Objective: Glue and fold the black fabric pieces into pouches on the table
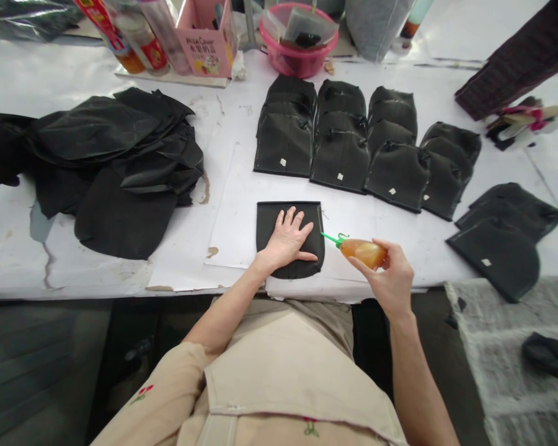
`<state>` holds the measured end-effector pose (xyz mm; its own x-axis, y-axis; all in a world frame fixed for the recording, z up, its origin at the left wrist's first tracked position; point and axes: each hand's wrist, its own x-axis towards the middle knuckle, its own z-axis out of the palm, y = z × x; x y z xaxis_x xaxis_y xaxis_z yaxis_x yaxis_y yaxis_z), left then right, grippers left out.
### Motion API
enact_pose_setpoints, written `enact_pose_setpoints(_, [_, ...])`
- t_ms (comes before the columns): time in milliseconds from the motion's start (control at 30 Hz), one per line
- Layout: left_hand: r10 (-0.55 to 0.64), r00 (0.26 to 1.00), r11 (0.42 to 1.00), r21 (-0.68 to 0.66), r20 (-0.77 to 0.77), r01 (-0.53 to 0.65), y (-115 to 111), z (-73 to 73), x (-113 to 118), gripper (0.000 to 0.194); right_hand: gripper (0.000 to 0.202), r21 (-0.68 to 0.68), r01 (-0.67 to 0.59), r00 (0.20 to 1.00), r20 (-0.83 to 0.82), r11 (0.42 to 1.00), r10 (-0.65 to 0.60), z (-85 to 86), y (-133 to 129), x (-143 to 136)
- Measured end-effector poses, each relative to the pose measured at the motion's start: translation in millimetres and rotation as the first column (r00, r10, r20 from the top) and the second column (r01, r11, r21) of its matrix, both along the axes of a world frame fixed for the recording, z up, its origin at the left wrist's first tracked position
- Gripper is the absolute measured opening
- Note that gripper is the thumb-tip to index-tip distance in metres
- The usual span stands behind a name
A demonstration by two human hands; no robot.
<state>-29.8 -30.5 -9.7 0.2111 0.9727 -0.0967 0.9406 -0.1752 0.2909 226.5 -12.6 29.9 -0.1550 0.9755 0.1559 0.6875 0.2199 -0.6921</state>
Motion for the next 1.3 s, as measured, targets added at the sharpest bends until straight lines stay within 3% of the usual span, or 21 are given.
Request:
enact_pose_setpoints(233, [0.014,0.998,1.0,-0.003,0.055,-0.014,1.0,-3.4,-1.4,0.091,0.061,-0.042,0.013,1.0,-0.018,0.999,-0.014,1.1,-15.3,7.1])
enact_pose_setpoints(367, [0.068,0.988,0.997,0.014,0.137,-0.07,-3.3,4.4,-2.2,0.085,0.06,-0.045,0.024,0.999,-0.031,0.999,-0.026,1.1,-19.5,8.2])
enact_pose_setpoints(433, [0.004,0.988,0.998,0.063,0.152,-0.014,-10.9,10.2,-0.8,0.074,0.06,-0.045,0.025,0.999,-0.036,0.999,-0.027,1.3,-20.0,8.2])
enact_pose_setpoints(533, [-0.179,0.972,0.983,0.066,0.152,0.17,-25.6,14.4,2.8,0.055,0.059,-0.045,0.024,0.999,-0.041,0.999,-0.026,2.4,-21.0,8.1])
enact_pose_setpoints(600, [-0.212,0.965,0.977,0.04,0.153,0.208,-33.0,13.1,4.8,0.048,0.059,-0.046,0.026,0.999,-0.039,0.999,-0.028,3.4,-22.9,8.3])
enact_pose_setpoints(1300, [-0.154,0.972,0.988,0.021,0.177,0.153,-36.9,2.2,5.9,0.039,0.058,-0.08,0.071,0.997,-0.009,0.994,-0.072,9.4,-60.2,19.0])
